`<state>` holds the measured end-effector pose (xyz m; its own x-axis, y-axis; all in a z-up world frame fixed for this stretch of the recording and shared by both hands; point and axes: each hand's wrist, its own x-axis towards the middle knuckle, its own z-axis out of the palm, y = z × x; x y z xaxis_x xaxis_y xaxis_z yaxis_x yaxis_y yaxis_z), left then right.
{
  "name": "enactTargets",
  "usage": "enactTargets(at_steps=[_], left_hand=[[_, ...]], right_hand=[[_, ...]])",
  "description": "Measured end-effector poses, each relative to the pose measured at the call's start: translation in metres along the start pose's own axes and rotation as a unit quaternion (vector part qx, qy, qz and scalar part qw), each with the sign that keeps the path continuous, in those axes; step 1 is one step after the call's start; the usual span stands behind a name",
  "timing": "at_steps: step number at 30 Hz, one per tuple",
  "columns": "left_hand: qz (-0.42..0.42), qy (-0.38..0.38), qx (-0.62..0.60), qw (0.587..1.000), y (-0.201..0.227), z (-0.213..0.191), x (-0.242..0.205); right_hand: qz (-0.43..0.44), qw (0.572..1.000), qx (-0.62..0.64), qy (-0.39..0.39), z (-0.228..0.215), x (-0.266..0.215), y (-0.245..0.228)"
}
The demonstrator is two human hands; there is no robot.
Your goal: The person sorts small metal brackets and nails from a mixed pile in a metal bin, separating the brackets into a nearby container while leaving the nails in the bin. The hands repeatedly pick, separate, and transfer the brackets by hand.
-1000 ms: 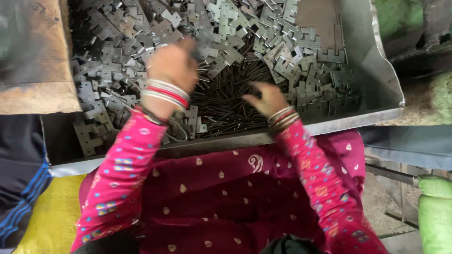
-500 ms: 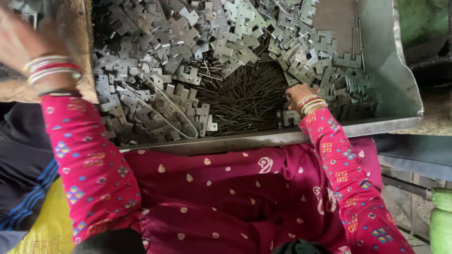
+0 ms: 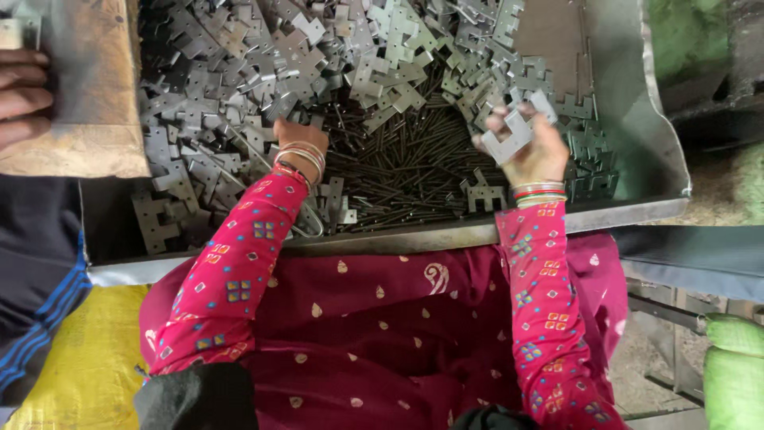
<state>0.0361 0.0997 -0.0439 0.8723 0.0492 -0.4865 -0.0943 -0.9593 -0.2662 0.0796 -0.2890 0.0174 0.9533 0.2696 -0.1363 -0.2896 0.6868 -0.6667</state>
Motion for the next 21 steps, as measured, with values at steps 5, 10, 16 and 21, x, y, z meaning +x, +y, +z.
enactTargets(at_steps=[5,10,16,21], left_hand=[[0.113,0.100,-0.189,0.970,-0.023,-0.010,0.031],[0.261,0.124,-0.711,0.641,-0.030,-0.061,0.001],[0.229,0.034,-0.799,0.555,-0.013,-0.109,-0.050],[0.223,0.201,-0.512,0.805,-0.026,-0.113,-0.057]], right_hand=[[0.142,0.927,-0.346,0.028,0.014,0.011,0.034],[-0.118,0.643,-0.740,-0.158,0.012,0.026,0.093],[-0.237,0.405,-0.835,-0.288,0.015,0.037,0.141],[-0.204,0.665,-0.698,-0.170,0.004,0.047,0.097]])
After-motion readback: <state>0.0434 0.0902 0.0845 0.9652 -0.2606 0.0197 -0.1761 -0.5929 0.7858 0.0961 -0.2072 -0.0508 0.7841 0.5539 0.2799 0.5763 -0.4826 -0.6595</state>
